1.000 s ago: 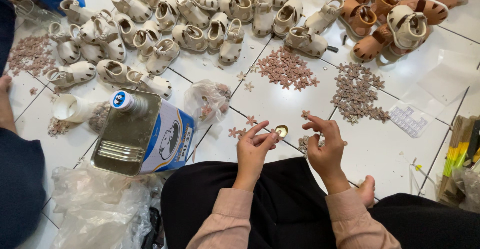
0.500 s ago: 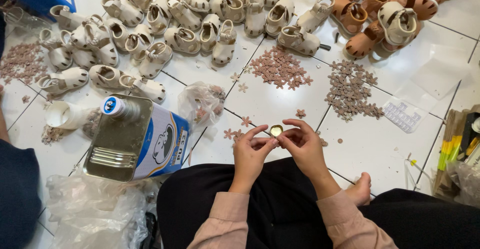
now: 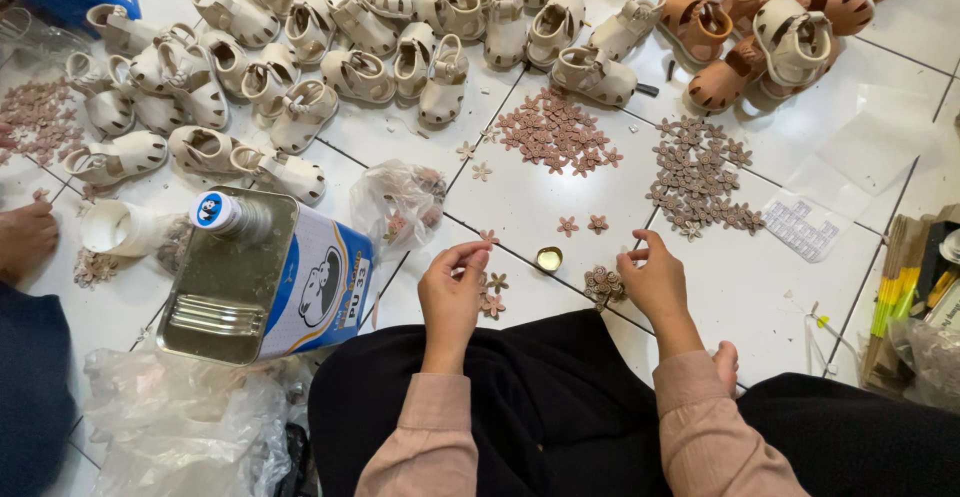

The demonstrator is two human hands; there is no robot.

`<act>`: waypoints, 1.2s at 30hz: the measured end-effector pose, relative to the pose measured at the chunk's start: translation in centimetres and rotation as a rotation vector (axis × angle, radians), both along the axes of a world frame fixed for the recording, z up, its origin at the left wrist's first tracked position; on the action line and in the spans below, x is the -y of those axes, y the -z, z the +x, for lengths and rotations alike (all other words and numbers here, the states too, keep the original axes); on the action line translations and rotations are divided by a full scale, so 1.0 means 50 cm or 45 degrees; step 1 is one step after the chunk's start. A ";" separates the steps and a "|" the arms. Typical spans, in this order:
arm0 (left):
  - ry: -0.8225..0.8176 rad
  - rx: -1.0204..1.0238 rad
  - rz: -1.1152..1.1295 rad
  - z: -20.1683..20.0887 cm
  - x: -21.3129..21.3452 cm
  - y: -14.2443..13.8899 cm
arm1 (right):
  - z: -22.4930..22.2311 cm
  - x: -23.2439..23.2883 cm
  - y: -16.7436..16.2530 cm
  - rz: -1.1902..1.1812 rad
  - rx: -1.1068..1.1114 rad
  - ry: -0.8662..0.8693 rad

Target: The person sits on the floor and repeatedly picks up small flower-shaped shoe decorations, dips them into a liquid in a bottle cap, and places them back on the floor. The person also pours liquid from a metal tin into the cap and organizes the decorations into piles.

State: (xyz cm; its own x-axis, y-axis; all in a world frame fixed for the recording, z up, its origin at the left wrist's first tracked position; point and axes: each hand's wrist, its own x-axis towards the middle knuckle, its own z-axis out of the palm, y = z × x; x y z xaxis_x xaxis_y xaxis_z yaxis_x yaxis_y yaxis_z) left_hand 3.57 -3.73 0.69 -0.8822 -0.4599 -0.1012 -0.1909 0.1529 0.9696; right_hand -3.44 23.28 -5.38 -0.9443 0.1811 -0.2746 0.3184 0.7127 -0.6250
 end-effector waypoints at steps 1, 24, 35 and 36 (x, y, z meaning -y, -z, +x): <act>0.006 -0.019 -0.006 -0.004 0.009 0.009 | 0.002 -0.001 0.003 0.036 -0.007 -0.011; 0.580 -0.006 -0.970 -0.146 -0.081 0.128 | -0.004 0.119 0.021 0.216 -0.505 -0.539; 0.648 -0.016 -1.220 -0.164 -0.111 0.148 | 0.001 0.111 0.041 0.261 -0.485 -0.546; 0.646 -0.012 -1.239 -0.164 -0.112 0.149 | 0.001 0.110 0.041 0.240 -0.503 -0.557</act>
State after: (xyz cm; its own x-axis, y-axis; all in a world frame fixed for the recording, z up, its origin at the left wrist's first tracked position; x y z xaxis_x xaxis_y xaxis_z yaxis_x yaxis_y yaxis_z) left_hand -4.62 1.86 -6.75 -0.9902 0.0774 0.1159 0.1172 0.9123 0.3923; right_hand -3.38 17.78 -7.43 -0.9659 -0.2342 0.1099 -0.2578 0.8347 -0.4866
